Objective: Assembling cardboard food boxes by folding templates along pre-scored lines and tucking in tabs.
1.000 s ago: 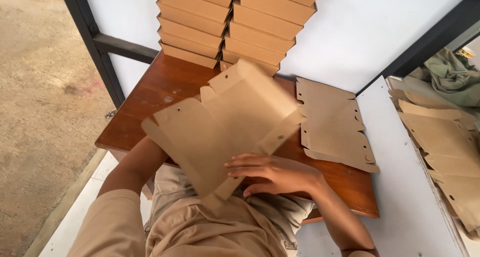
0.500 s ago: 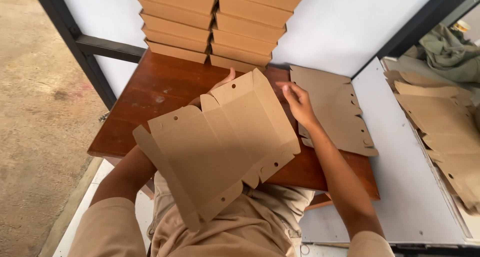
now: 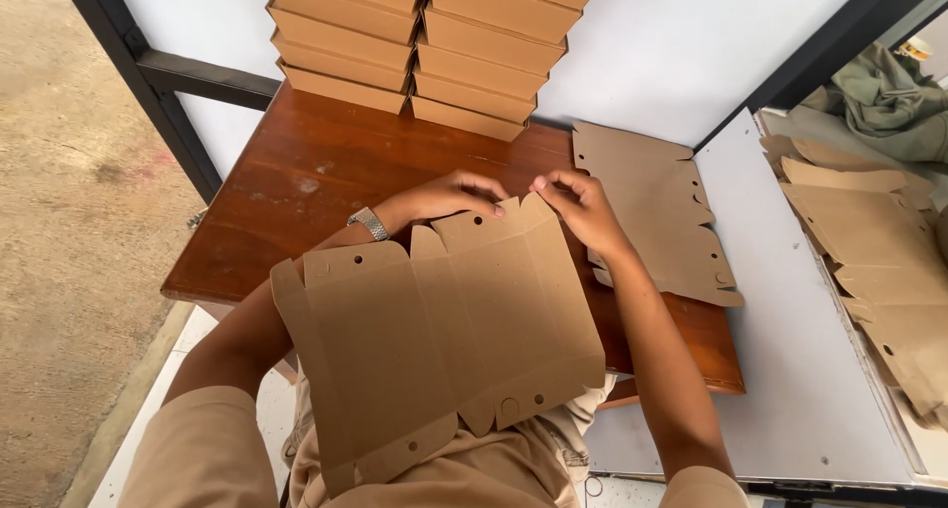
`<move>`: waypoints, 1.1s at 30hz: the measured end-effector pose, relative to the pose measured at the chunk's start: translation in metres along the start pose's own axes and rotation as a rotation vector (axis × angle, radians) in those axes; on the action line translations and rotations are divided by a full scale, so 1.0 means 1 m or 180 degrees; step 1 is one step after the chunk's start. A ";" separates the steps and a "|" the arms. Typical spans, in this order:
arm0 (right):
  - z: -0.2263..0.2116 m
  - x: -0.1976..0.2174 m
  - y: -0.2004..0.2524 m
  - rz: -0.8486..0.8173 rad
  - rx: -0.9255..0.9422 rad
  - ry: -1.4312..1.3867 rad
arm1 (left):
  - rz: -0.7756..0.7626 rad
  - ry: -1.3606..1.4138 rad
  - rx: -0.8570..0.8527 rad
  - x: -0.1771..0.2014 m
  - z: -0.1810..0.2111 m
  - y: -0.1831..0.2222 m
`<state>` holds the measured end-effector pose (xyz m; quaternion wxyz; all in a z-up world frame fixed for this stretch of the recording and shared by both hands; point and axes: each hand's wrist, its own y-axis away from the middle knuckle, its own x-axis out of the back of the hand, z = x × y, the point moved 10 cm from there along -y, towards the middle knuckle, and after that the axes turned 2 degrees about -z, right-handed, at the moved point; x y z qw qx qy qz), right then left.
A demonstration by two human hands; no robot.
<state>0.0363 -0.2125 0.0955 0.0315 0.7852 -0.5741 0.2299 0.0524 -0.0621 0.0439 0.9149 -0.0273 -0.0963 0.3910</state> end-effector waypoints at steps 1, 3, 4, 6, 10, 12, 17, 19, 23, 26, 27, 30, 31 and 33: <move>-0.005 0.004 0.000 -0.0002 0.0010 -0.0010 | 0.0006 -0.0012 0.0005 0.000 0.004 0.000; -0.011 -0.008 0.003 -0.0525 -0.0019 0.0235 | -0.0006 -0.0594 -0.0252 -0.003 0.020 0.003; -0.006 -0.007 0.003 -0.0532 -0.0018 0.0218 | -0.0002 -0.0599 -0.0234 -0.001 0.026 0.008; 0.008 -0.007 0.000 -0.0648 -0.0116 0.0345 | -0.0174 -0.1156 -0.0041 -0.003 0.035 0.014; 0.020 0.003 -0.009 -0.0463 0.0039 0.0447 | -0.0129 -0.0776 0.0178 0.053 0.043 0.017; 0.017 0.023 -0.013 0.0135 0.0343 0.0767 | 0.0386 -0.0745 0.0107 0.097 0.046 0.015; 0.015 0.058 -0.019 0.1221 0.0878 0.1580 | 0.0066 -0.0824 0.0433 0.067 0.088 0.017; 0.007 0.055 -0.016 0.1352 0.0941 0.1472 | 0.0025 -0.1108 0.0413 0.043 0.099 0.012; 0.011 0.044 -0.014 0.1096 0.0696 -0.0142 | 0.0144 -0.1903 -0.0562 -0.009 0.128 -0.006; 0.017 0.047 -0.017 0.1022 0.0564 -0.0443 | 0.0281 -0.1536 -0.0965 -0.012 0.111 -0.029; 0.020 0.050 -0.018 0.1016 0.0554 -0.0487 | 0.0366 -0.1240 -0.1098 -0.006 0.102 -0.037; 0.018 0.053 -0.017 0.0942 0.0582 -0.0713 | 0.0247 -0.0884 -0.1083 -0.015 0.114 -0.031; 0.014 0.053 -0.013 0.0940 0.0583 -0.0729 | 0.0248 -0.0894 -0.1070 -0.021 0.121 -0.025; -0.002 0.048 -0.007 0.0724 0.0798 -0.0917 | 0.0226 -0.0641 -0.1238 -0.033 0.140 -0.013</move>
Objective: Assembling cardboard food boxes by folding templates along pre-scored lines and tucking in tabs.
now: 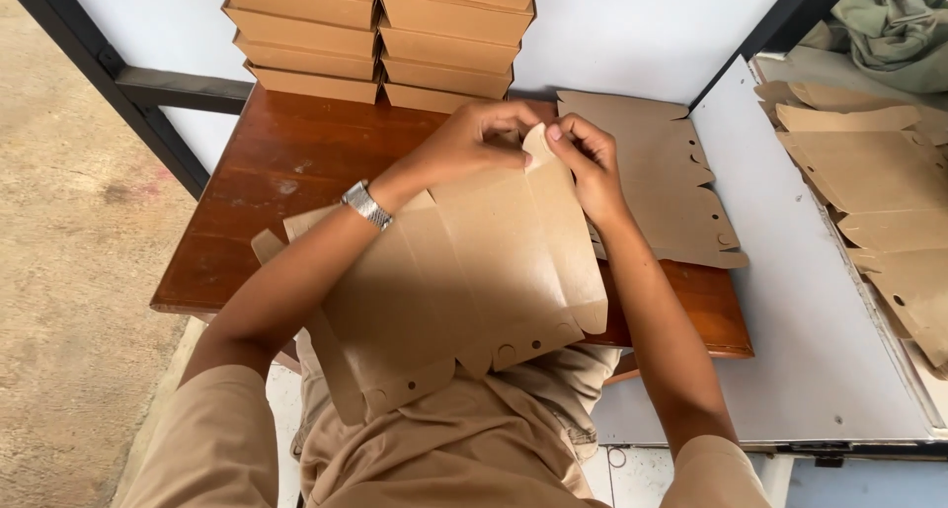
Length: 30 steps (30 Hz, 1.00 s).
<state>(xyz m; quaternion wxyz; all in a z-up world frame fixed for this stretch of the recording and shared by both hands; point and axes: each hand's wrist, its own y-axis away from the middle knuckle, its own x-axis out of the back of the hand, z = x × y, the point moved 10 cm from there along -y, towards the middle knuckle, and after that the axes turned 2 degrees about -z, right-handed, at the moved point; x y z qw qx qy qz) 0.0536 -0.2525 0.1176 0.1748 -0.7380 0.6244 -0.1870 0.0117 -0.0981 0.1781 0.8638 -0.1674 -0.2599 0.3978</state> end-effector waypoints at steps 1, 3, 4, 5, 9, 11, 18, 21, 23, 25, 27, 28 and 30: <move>-0.003 0.000 0.002 0.0008 0.0019 -0.0003 | -0.0010 -0.0015 -0.0010 -0.005 -0.002 0.002; -0.009 -0.007 0.006 -0.0210 0.0061 -0.0352 | 0.0277 -0.0400 -0.0143 -0.005 -0.002 0.008; -0.013 -0.008 0.007 -0.0212 0.0073 -0.0349 | 0.0278 -0.0407 -0.0153 -0.009 0.005 0.009; -0.018 -0.012 0.009 -0.0251 0.0106 -0.0451 | 0.0426 -0.0652 -0.0246 -0.010 0.016 0.012; -0.022 -0.017 0.013 -0.0301 0.0194 -0.0677 | 0.0744 -0.1083 -0.0473 -0.017 0.054 0.020; -0.032 -0.021 0.017 -0.0294 0.0255 -0.0688 | 0.0811 -0.1081 -0.0585 -0.019 0.065 0.019; -0.035 -0.014 0.017 -0.0236 0.0500 -0.0563 | 0.1130 -0.1500 -0.0935 -0.023 0.052 0.009; -0.039 -0.012 0.019 -0.0218 0.0586 -0.0529 | 0.1194 -0.1695 -0.0893 -0.026 0.064 0.016; -0.041 -0.011 0.017 -0.0203 0.0617 -0.0500 | 0.1210 -0.1736 -0.0934 -0.026 0.063 0.017; -0.043 -0.011 0.017 -0.0188 0.0646 -0.0472 | 0.1227 -0.1775 -0.0973 -0.026 0.064 0.018; -0.044 -0.011 0.017 -0.0170 0.0660 -0.0484 | 0.1153 -0.1703 -0.0905 -0.026 0.061 0.017; -0.046 -0.013 0.017 -0.0169 0.0659 -0.0483 | 0.1153 -0.1701 -0.0905 -0.024 0.061 0.018; -0.052 -0.014 0.017 -0.0113 0.0725 -0.0384 | 0.1005 -0.1480 -0.0771 -0.022 0.056 0.017</move>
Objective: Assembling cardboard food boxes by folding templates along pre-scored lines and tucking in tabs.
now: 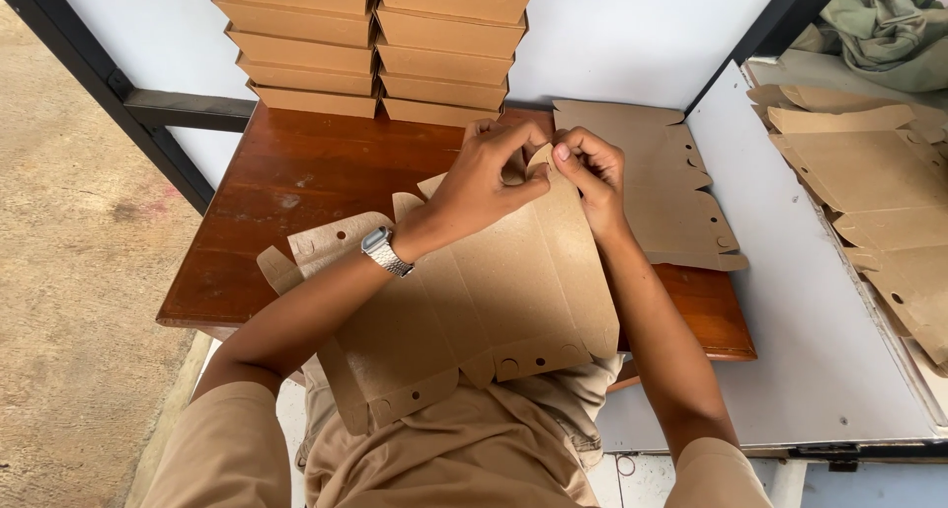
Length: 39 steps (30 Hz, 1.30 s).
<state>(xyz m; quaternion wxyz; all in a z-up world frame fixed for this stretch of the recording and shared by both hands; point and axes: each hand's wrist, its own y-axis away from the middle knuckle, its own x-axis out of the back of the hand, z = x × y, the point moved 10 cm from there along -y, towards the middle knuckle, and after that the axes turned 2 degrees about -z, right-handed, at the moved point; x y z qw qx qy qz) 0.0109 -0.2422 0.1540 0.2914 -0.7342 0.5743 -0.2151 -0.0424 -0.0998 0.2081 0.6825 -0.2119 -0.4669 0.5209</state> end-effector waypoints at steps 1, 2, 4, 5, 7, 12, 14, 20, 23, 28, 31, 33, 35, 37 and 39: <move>-0.001 0.000 0.000 -0.0002 -0.0004 0.0008 | 0.0004 0.0008 0.0000 0.002 0.000 0.000; -0.001 0.000 0.000 0.0005 -0.0010 0.0033 | -0.0061 0.0043 0.0068 0.001 -0.002 0.000; -0.003 0.000 -0.003 -0.0007 0.0004 0.0054 | -0.0111 0.0058 0.0123 0.005 -0.008 -0.002; -0.001 -0.002 -0.004 -0.0082 -0.0086 0.0142 | -0.0160 -0.0013 0.0202 0.007 -0.016 -0.002; -0.001 -0.005 -0.004 -0.0170 -0.0189 0.0219 | -0.0203 -0.0089 0.0301 0.010 -0.028 -0.001; -0.016 -0.016 -0.008 -0.0632 0.0072 0.1146 | -0.0239 0.0067 0.0468 0.014 -0.046 -0.001; -0.011 -0.015 -0.008 -0.0695 0.0145 0.1248 | -0.0231 0.0207 0.0466 0.007 -0.059 0.001; -0.033 -0.031 -0.006 -0.0820 0.0715 0.1728 | -0.0271 0.0448 0.0638 0.005 -0.073 0.008; -0.037 -0.033 -0.006 -0.0747 0.0902 0.1791 | -0.0284 0.0577 0.0673 0.003 -0.077 0.009; -0.042 -0.031 -0.005 -0.0592 0.1109 0.1909 | -0.0295 0.0714 0.0694 0.001 -0.075 0.008; -0.027 -0.016 -0.007 -0.0519 0.0638 0.1627 | -0.0458 0.0821 0.0555 -0.001 -0.072 0.007; -0.004 -0.006 -0.007 -0.0590 0.0045 0.1193 | -0.0576 0.0801 0.0546 -0.001 -0.074 0.007; 0.002 -0.008 -0.005 -0.0675 -0.0185 0.1028 | -0.0603 0.0838 0.0574 -0.010 -0.089 0.011; 0.009 -0.009 -0.004 -0.0765 -0.0412 0.0864 | -0.0626 0.0874 0.0599 -0.015 -0.093 0.012; 0.018 -0.005 -0.002 -0.0643 -0.0666 0.0524 | -0.0618 0.0993 0.0618 -0.016 -0.085 0.011</move>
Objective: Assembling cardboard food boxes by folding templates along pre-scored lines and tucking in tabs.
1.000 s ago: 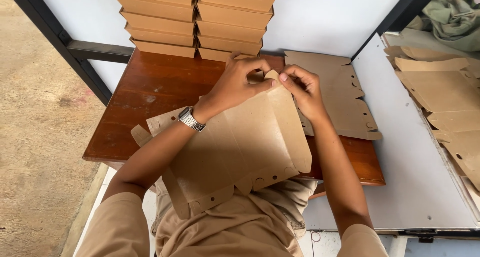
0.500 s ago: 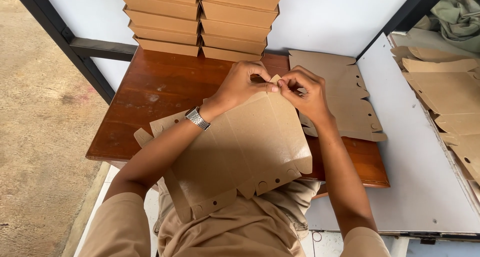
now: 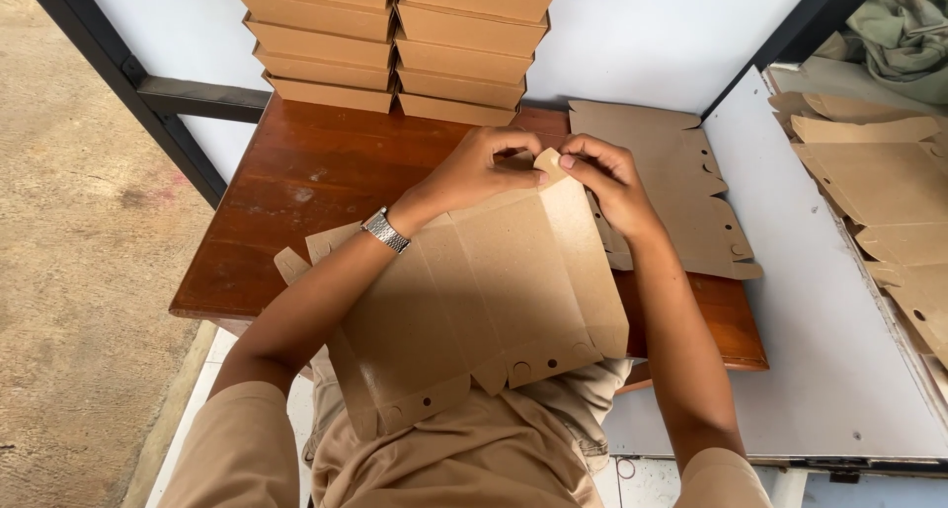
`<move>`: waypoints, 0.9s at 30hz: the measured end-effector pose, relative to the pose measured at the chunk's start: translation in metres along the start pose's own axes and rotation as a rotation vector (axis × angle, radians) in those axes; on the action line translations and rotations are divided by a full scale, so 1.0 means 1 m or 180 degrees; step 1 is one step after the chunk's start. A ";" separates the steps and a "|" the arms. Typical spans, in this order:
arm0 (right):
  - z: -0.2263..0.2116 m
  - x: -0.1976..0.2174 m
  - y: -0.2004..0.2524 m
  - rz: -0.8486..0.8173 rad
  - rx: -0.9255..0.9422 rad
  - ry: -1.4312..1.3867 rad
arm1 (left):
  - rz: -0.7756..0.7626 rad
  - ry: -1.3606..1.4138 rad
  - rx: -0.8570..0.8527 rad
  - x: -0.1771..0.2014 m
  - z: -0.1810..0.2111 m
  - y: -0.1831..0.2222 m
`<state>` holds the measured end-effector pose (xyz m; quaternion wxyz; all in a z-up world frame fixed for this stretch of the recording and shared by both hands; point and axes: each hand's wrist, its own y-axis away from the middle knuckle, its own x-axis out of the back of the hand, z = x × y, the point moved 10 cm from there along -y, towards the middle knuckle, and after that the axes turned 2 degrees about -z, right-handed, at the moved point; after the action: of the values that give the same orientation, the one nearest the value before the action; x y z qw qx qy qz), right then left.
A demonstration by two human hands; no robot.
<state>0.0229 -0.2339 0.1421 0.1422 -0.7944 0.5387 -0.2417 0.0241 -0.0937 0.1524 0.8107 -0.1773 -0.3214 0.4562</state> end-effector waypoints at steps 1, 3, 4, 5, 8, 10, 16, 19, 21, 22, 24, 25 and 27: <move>0.005 0.002 -0.001 -0.0003 0.0002 0.0002 | 0.0004 -0.0001 -0.0002 0.001 0.006 0.000; 0.019 0.009 -0.002 0.0114 -0.0107 -0.0228 | 0.0003 -0.0165 0.0082 0.002 0.015 0.000; 0.015 0.008 -0.002 0.0113 -0.0106 -0.0224 | 0.0005 -0.0164 0.0079 0.005 0.017 -0.001; 0.011 0.007 -0.002 0.0131 -0.0119 -0.0299 | -0.0018 -0.0222 0.0114 0.007 0.017 -0.001; 0.002 0.004 -0.001 0.0168 -0.0148 -0.0358 | -0.0157 -0.0297 0.0282 0.017 0.029 0.000; -0.002 0.002 -0.001 0.0181 -0.0161 -0.0344 | -0.0268 -0.0316 0.0414 0.022 0.023 0.002; -0.021 -0.010 0.000 -0.0184 0.0053 0.0342 | -0.0659 0.0076 0.0853 0.024 -0.032 0.009; -0.021 -0.014 0.000 -0.0328 0.0192 0.0653 | -0.0834 0.0149 0.1055 0.025 -0.030 0.015; -0.014 -0.014 -0.001 -0.0427 0.0186 0.0939 | -0.0853 0.0265 0.1309 0.025 -0.040 0.014; -0.011 -0.011 -0.001 -0.0420 0.0213 0.0954 | -0.0852 0.0246 0.1283 0.023 -0.039 0.012; 0.004 -0.010 0.000 -0.0556 -0.0022 0.0942 | -0.0871 0.0415 0.1375 0.015 -0.039 0.012; 0.006 -0.006 0.000 -0.0558 -0.0011 0.0955 | -0.0866 0.0410 0.1359 0.012 -0.034 0.009; 0.013 0.002 0.002 -0.0552 -0.0070 0.1228 | -0.0890 0.0694 0.1338 0.003 -0.022 0.006</move>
<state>0.0290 -0.2372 0.1306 0.0064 -0.7783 0.4882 -0.3948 0.0366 -0.0881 0.1336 0.9146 -0.0070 -0.1518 0.3747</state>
